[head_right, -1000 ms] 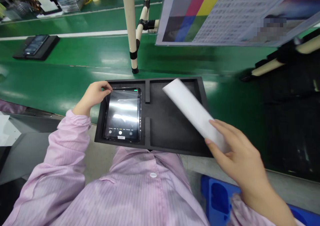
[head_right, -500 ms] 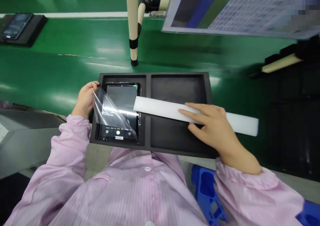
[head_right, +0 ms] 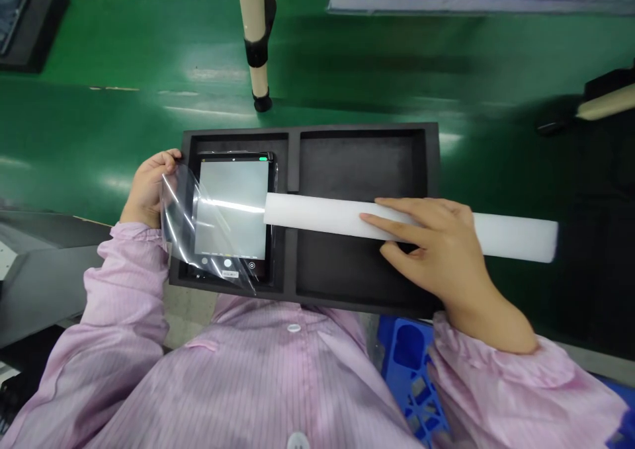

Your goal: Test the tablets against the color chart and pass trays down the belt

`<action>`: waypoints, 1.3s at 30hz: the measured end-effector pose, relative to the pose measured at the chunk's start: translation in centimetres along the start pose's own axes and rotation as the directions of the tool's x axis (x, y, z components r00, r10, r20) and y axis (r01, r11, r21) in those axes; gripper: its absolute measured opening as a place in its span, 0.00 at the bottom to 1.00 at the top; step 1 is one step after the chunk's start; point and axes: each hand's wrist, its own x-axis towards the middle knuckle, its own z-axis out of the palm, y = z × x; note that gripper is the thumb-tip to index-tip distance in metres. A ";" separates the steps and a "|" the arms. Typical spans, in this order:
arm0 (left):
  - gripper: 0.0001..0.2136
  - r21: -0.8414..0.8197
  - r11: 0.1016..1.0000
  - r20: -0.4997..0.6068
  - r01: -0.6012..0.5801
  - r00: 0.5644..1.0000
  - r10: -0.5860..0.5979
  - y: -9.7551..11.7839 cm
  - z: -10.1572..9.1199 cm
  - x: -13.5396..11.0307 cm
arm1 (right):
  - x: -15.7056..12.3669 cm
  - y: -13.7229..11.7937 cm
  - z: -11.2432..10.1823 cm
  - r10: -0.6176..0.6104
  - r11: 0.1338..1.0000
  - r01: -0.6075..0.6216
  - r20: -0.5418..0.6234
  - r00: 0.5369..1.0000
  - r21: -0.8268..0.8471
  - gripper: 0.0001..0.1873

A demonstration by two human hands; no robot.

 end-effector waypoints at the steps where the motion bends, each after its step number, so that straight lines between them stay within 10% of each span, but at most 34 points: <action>1: 0.08 0.011 1.000 -0.004 0.003 1.000 -0.003 0.0 0.0 0.0 | 0.0 -0.1 0.0 0.000 1.000 0.000 -0.003 1.000 0.000 0.12; 39: 0.06 -0.010 1.000 0.031 0.015 0.999 -0.015 0.0 -0.3 -0.6 | 0.6 -0.9 -0.2 -0.078 0.995 0.077 -0.029 0.996 -0.062 0.11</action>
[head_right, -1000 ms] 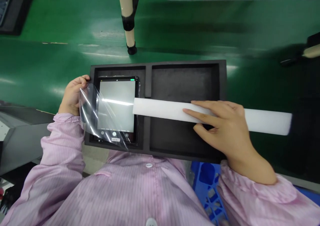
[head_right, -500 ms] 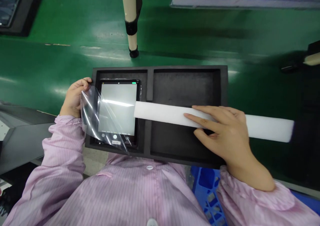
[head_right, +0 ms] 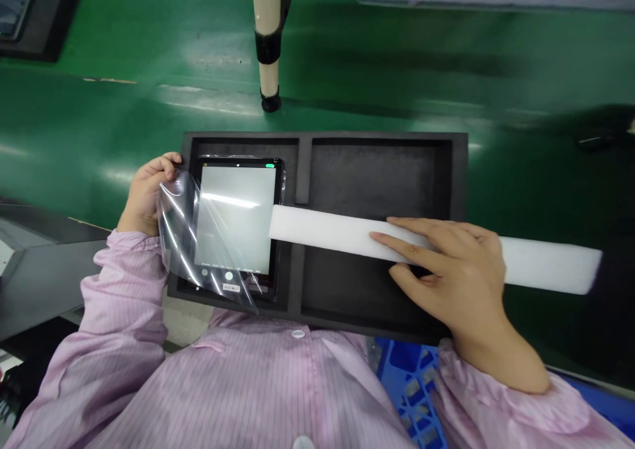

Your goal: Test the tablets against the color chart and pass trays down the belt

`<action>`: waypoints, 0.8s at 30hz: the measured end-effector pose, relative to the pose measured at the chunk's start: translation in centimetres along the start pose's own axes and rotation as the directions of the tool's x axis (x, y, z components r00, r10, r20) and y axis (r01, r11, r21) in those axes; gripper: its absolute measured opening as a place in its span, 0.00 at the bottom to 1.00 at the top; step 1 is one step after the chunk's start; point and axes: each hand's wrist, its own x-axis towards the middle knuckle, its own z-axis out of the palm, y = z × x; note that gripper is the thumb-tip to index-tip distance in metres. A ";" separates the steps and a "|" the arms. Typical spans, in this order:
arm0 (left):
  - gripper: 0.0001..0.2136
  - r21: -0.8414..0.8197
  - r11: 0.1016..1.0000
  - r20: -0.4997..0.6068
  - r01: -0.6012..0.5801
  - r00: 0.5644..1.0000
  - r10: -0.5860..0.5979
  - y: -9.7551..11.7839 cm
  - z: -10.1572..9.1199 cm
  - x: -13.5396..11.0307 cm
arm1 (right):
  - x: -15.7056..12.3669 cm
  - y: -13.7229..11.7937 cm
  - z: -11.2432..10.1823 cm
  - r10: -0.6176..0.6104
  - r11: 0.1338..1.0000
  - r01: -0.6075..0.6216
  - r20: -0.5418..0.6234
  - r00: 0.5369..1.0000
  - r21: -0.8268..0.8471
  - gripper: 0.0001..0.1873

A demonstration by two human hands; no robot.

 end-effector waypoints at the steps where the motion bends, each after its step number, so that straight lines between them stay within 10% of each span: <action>1: 0.06 -0.006 1.000 0.000 -0.006 1.000 0.006 0.0 0.0 0.0 | 0.0 0.1 0.0 -0.006 1.000 0.006 0.002 1.000 -0.009 0.11; 13: 0.07 0.048 0.998 -0.016 -0.038 0.999 0.039 -0.3 -0.1 0.0 | 7.5 -6.4 0.5 -0.223 0.974 0.212 0.197 0.955 0.080 0.14; 24: 0.07 0.058 0.997 -0.019 -0.055 0.998 0.056 -0.4 0.0 0.3 | 7.9 -7.6 2.6 -0.125 0.985 0.098 0.194 0.973 0.143 0.13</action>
